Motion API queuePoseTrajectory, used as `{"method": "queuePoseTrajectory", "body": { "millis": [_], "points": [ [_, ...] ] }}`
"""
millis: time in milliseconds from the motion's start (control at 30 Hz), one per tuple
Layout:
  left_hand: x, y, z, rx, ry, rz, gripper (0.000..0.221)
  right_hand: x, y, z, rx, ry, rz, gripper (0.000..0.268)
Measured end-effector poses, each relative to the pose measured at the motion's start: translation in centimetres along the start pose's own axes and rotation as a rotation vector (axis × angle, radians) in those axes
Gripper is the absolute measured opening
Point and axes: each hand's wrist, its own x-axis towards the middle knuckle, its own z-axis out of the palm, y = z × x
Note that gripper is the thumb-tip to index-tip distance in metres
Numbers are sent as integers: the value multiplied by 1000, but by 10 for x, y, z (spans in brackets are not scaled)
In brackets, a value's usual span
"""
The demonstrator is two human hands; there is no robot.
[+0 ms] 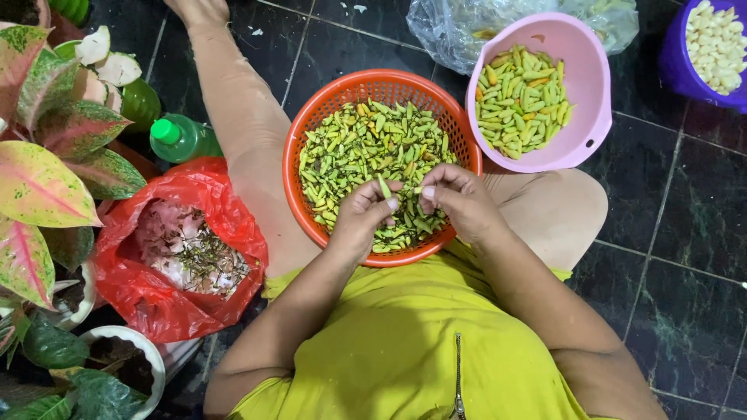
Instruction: Removing stems from green chili peppers and sorting them into a basket while sitting on the floor.
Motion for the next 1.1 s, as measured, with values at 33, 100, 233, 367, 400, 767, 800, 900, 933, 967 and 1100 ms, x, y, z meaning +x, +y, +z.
{"method": "queuePoseTrajectory", "body": {
  "millis": [33, 100, 233, 367, 400, 767, 800, 900, 933, 967, 1100],
  "points": [
    [-2, 2, 5, 0, -1, 0, 23, -2, 0, 3, 0, 1, 0, 13],
    [-7, 5, 15, -30, -3, -33, 30, -5, 2, 9, -132, 28, -31, 13],
    [-3, -5, 12, -105, -1, -63, 29, -10, -7, 23, -228, 36, -90, 12],
    [0, -12, 8, -128, 9, -94, 28, -15, -6, 29, -287, 20, -138, 12],
    [0, -15, 6, -135, 16, -105, 26, -16, -3, 28, -290, 13, -151, 12],
    [-1, -20, -3, -300, -22, -211, 28, -13, -7, 19, -367, -9, -204, 16],
    [0, -23, -5, -308, -23, -206, 27, -13, -7, 17, -378, -6, -216, 17],
    [3, -26, -5, -325, 9, -159, 21, -13, -5, 16, -401, -7, -207, 17],
    [2, -23, -5, -324, 9, -160, 21, -13, -3, 15, -401, -6, -207, 17],
    [2, -20, -4, -333, 13, -148, 22, -13, -2, 14, -395, -12, -175, 18],
    [-3, -8, 5, -307, 11, -128, 29, -12, 20, 5, -308, 12, -107, 16]
  ]
}}
